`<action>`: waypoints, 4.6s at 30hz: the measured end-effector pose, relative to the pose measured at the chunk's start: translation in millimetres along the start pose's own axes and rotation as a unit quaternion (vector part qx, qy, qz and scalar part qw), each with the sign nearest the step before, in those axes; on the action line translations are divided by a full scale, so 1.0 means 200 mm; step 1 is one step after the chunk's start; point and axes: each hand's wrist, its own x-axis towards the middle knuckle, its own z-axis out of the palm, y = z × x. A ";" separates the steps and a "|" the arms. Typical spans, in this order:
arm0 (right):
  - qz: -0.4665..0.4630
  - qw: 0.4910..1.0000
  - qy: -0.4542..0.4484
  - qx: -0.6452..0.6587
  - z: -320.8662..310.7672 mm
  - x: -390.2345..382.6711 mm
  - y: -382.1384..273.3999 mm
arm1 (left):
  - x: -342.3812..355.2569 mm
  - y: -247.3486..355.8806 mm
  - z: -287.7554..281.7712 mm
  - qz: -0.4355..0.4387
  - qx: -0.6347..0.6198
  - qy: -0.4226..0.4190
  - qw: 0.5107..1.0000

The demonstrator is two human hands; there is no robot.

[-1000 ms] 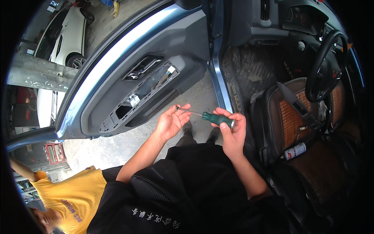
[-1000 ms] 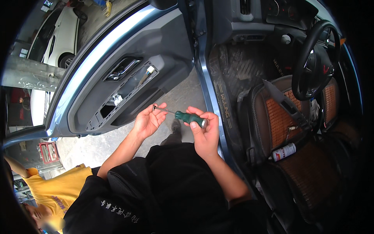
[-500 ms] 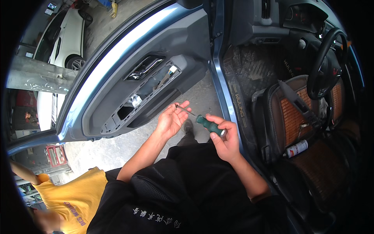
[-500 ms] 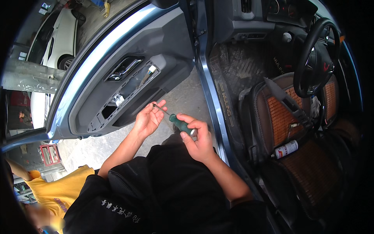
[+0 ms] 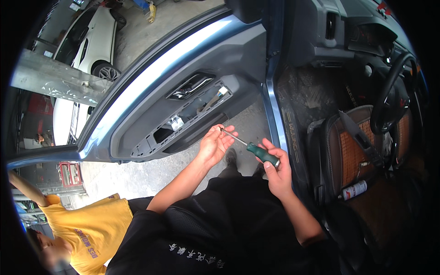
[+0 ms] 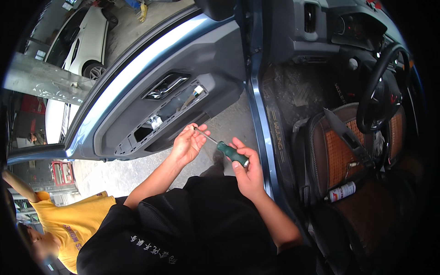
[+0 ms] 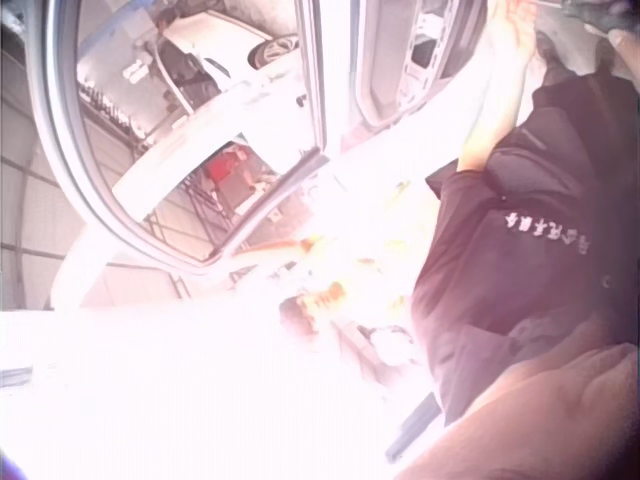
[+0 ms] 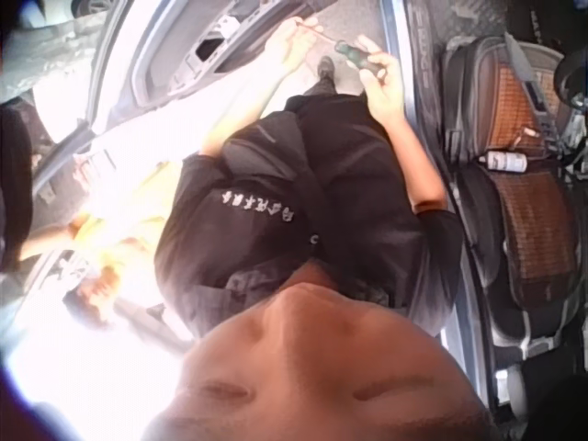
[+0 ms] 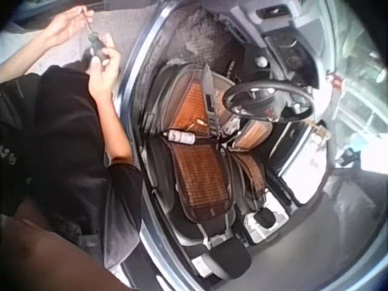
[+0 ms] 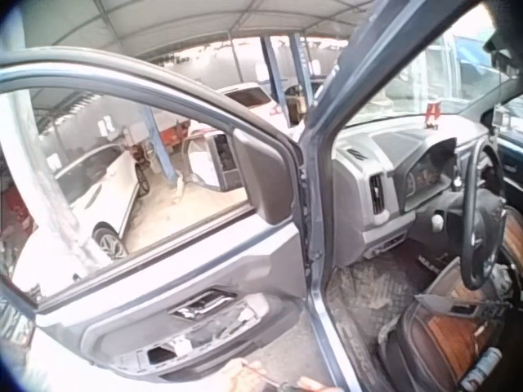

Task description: The person removes the door panel trim and weather stripping from a car door, then uses a screwdriver to detach the door handle assembly. They spray lubricant into the door mechanism and reattach the handle.

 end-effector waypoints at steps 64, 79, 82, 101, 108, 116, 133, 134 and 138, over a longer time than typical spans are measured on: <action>0.099 0.993 0.045 -0.038 0.22 0.42 0.20 | 0.20 0.61 0.20 0.289 0.902 0.165 0.276; 0.091 0.994 0.030 -0.045 0.27 0.47 0.21 | 0.14 0.60 0.15 0.315 0.832 0.098 0.447; 0.095 0.994 0.027 -0.048 0.25 0.42 0.17 | 0.09 0.55 0.10 0.243 0.610 0.092 0.748; 0.203 0.973 -0.069 -0.082 0.26 0.17 0.02 | -0.15 0.48 -0.22 0.001 -0.019 -0.008 1.000; 0.179 0.951 -0.101 -0.231 0.28 0.14 0.02 | -0.09 0.52 -0.15 0.009 0.022 -0.058 0.998; 0.039 0.976 -0.061 -0.204 0.19 0.08 0.07 | 0.07 0.49 -0.16 0.011 0.090 -0.025 0.996; -0.007 0.978 0.014 -0.207 0.09 -0.01 0.04 | 0.08 0.38 0.01 -0.009 0.045 -0.130 0.990; -0.009 0.978 0.006 -0.207 0.10 0.00 0.04 | 0.06 0.39 0.00 0.000 0.039 -0.135 0.990; -0.010 0.984 -0.006 -0.178 0.11 0.01 0.09 | -0.02 0.31 0.14 0.009 0.010 -0.060 0.998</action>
